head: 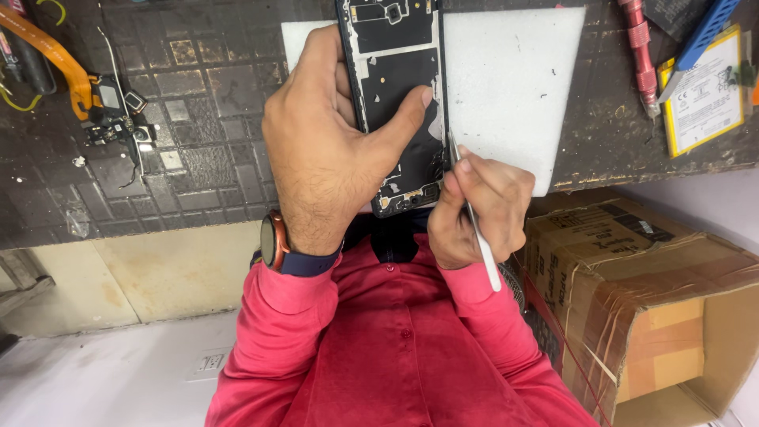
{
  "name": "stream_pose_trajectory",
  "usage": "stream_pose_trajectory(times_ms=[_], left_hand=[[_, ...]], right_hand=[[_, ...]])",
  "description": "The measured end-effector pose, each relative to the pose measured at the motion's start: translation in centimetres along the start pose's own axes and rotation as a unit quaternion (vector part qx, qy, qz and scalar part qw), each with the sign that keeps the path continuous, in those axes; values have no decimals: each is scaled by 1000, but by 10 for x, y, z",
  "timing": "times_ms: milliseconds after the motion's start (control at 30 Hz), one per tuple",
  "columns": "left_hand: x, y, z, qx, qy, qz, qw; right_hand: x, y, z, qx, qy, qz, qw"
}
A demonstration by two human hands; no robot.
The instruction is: The person holds a disassembled smartphone chassis and uses a metal spudger to scrape adhesive residue from the interior frame. The person rotates the chassis to access different edges and continues scraping along the sides and corners.
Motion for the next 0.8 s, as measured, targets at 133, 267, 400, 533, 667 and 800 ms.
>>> stream_pose_trajectory(times_ms=[133, 267, 400, 533, 667, 800], left_hand=[[0, 0, 1, -6, 17, 4, 1000], [-3, -1, 0, -14, 38, 33, 999], [-6, -3, -2, -10, 34, 41, 999], [-8, -6, -2, 1, 36, 48, 998], [-11, -5, -4, -6, 36, 70, 997], [-10, -8, -6, -19, 41, 56, 997]], right_hand=[[1, 1, 0, -1, 12, -1, 1000], [3, 4, -3, -12, 21, -4, 1000], [7, 4, -3, -6, 35, 9, 999], [4, 4, -4, 1, 51, 14, 999], [-6, -13, -9, -23, 89, -75, 993], [-15, -49, -7, 4, 328, -302, 895]])
Point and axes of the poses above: each hand's wrist, its own z-axis away from the middle knuckle, its own y-axis out of the palm, x = y × z, the point moved 3 cm from there along -z, towards the middle knuckle, and after that the axes turned 8 degrees about -z, right-handed, at the moved point
